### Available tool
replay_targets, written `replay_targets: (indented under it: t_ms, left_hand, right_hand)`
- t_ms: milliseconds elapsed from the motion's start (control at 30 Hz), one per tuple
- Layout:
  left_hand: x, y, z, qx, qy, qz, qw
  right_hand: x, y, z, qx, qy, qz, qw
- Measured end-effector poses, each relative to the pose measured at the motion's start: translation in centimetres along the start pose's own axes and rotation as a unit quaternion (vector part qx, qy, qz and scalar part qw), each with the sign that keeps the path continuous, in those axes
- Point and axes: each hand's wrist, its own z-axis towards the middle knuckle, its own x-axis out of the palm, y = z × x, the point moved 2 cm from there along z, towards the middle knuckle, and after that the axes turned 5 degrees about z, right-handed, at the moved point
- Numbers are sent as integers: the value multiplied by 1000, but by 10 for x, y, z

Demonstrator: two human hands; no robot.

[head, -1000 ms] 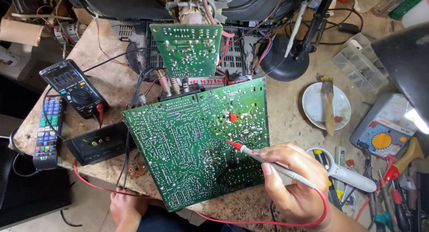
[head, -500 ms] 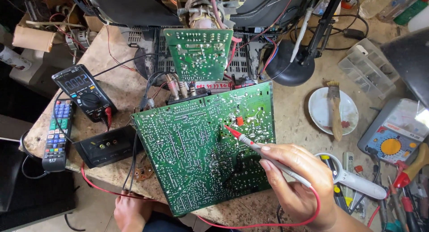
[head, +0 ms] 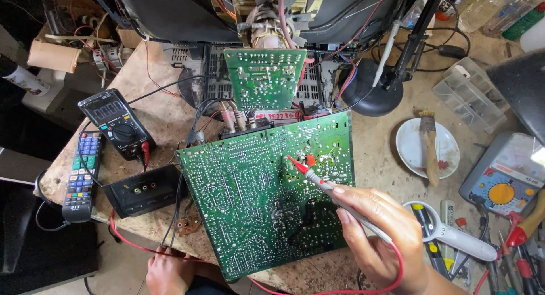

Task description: Soldering components on a circuit board and testing electrical points with a multimeter.

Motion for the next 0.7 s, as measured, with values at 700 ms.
replay_targets:
  t_ms: [700]
  left_hand:
    - [-5, -1, -8, 39, -33, 12, 999]
  right_hand:
    - [2, -2, 0, 10, -11, -1, 1000]
